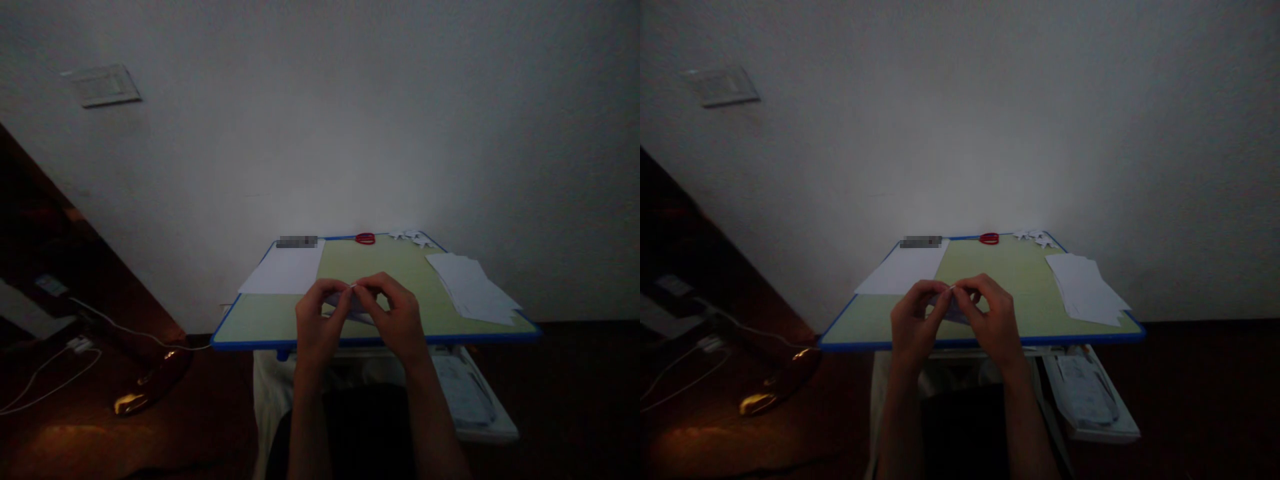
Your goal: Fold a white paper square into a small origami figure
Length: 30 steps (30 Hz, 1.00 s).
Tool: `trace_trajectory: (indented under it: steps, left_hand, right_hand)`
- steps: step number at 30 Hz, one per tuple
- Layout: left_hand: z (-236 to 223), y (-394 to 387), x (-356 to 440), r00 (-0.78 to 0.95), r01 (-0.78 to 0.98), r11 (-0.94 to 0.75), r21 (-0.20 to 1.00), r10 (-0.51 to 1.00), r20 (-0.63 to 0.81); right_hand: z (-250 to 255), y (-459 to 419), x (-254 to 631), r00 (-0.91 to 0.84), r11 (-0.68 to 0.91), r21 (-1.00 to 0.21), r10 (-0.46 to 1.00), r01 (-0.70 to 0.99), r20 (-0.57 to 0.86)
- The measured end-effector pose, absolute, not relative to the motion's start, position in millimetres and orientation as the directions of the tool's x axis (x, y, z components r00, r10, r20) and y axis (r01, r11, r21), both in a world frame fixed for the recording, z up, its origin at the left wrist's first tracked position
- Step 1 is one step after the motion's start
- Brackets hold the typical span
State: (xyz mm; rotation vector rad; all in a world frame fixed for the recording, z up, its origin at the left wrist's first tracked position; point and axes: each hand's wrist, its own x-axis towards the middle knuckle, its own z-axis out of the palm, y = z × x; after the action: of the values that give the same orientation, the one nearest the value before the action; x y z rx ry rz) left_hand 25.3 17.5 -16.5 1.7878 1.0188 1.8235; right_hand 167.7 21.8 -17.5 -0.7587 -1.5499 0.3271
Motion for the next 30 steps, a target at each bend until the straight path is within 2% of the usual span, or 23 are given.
trace_trajectory:
  steps: [10,20,30]
  left_hand:
    - [-17.9,16.6,26.9,-0.119,0.163,-0.672,0.723,0.714,0.690]
    - [-20.6,13.7,19.2,-0.047,0.047,-0.587,0.808,0.807,0.589]
    - [-23.0,14.0,19.4,-0.113,0.141,-0.575,0.806,0.799,0.590]
  right_hand:
    - [-18.0,22.1,166.8,0.050,0.755,-0.585,0.600,0.295,0.799]
    - [-20.6,19.9,166.9,0.053,0.772,-0.588,0.595,0.243,0.802]
    - [-23.7,20.4,164.6,0.040,0.771,-0.583,0.594,0.258,0.803]
